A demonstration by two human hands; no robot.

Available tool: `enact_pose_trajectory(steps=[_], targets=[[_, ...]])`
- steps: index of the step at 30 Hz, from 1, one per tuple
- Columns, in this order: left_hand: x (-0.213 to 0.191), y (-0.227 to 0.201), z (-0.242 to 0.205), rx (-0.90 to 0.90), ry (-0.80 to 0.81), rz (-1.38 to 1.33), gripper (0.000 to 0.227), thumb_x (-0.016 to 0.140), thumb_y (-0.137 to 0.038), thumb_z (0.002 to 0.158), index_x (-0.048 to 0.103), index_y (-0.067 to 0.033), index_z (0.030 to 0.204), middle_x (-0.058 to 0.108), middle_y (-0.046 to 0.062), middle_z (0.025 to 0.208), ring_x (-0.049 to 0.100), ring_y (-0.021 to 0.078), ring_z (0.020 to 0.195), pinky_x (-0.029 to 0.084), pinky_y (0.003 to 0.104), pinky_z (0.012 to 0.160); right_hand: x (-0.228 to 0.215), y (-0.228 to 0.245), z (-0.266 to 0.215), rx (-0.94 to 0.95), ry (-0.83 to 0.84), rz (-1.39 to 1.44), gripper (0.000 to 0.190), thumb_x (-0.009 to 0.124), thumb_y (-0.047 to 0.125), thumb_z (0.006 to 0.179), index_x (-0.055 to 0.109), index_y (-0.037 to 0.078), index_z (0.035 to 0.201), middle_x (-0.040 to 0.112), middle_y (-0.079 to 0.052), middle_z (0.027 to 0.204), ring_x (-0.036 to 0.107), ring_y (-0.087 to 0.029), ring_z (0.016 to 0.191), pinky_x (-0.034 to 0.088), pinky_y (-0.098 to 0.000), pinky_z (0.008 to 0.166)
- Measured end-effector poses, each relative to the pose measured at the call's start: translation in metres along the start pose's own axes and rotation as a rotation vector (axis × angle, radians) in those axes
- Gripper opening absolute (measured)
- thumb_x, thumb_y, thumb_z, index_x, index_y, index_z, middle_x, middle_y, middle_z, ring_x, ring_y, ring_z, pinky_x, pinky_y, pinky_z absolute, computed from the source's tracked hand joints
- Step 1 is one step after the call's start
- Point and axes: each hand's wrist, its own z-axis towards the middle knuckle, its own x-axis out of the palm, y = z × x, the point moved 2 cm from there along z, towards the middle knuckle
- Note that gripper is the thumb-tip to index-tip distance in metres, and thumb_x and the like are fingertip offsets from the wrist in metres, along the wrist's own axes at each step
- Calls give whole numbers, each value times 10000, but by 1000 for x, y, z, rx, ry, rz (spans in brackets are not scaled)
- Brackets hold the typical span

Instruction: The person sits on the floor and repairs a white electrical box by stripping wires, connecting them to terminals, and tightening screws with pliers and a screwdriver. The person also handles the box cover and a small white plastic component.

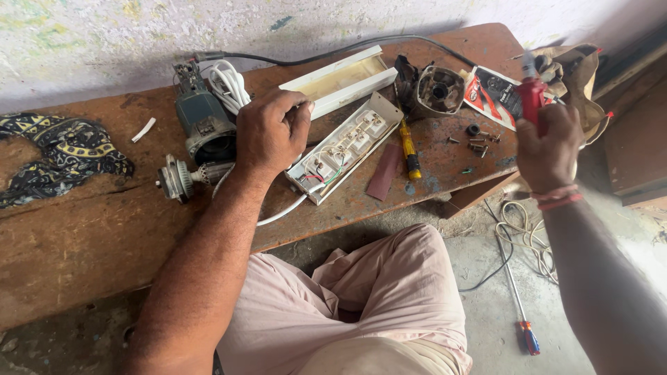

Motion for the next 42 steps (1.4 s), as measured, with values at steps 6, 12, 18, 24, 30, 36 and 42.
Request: enact_pose_trajectory(steps=[6,12,18,24,30,36,42], targets=[[3,3,0,11,8,29,115,737,-137,979,714,-29,1009,737,142,932,743,319,839,581,423,727,35,-45,-7,-302,-70,-283,189,763,135,995,645,14,1079,591,-188,1205,566,-367,1133,453,-507,1023],[5,0,3,-5,47,59,124,749,-135,974,721,-25,1025,738,137,911,735,276,776,582,406,687,40,-52,-6,-270,-37,-273,191,784,162,993,680,29,1082,627,-154,1210,558,-363,1174,416,-502,1062],[31,-54,1,221,72,-69,201,731,-99,936,698,-34,1123,724,147,995,735,268,888,627,361,769,41,-42,-3,-224,-23,-297,171,777,163,966,692,40,1047,641,-146,1220,553,-372,1175,411,-495,1059],[132,-145,-16,-26,854,-81,125,554,-39,992,671,-47,947,709,101,877,683,223,807,475,530,857,40,-35,-4,-214,-24,-274,178,784,182,979,695,42,1042,645,-143,1260,555,-378,1195,423,-499,1060],[203,-140,16,138,770,-67,159,553,-61,943,703,-52,994,695,127,960,732,259,895,613,450,798,36,-33,-2,-194,-16,-275,176,785,191,971,704,44,1026,645,-140,1246,556,-380,1186,422,-503,1041],[221,-140,19,226,813,-18,181,601,-120,920,759,-122,832,691,106,935,731,281,925,602,464,799,35,-34,-5,-181,-21,-279,175,786,186,953,702,44,1011,648,-139,1245,558,-376,1185,422,-499,1038],[220,-150,22,464,874,152,202,577,-167,1004,720,-68,902,685,107,925,747,213,878,656,381,715,40,-40,-5,-171,-22,-278,162,778,180,958,698,45,997,647,-138,1248,559,-369,1189,426,-494,1054]])
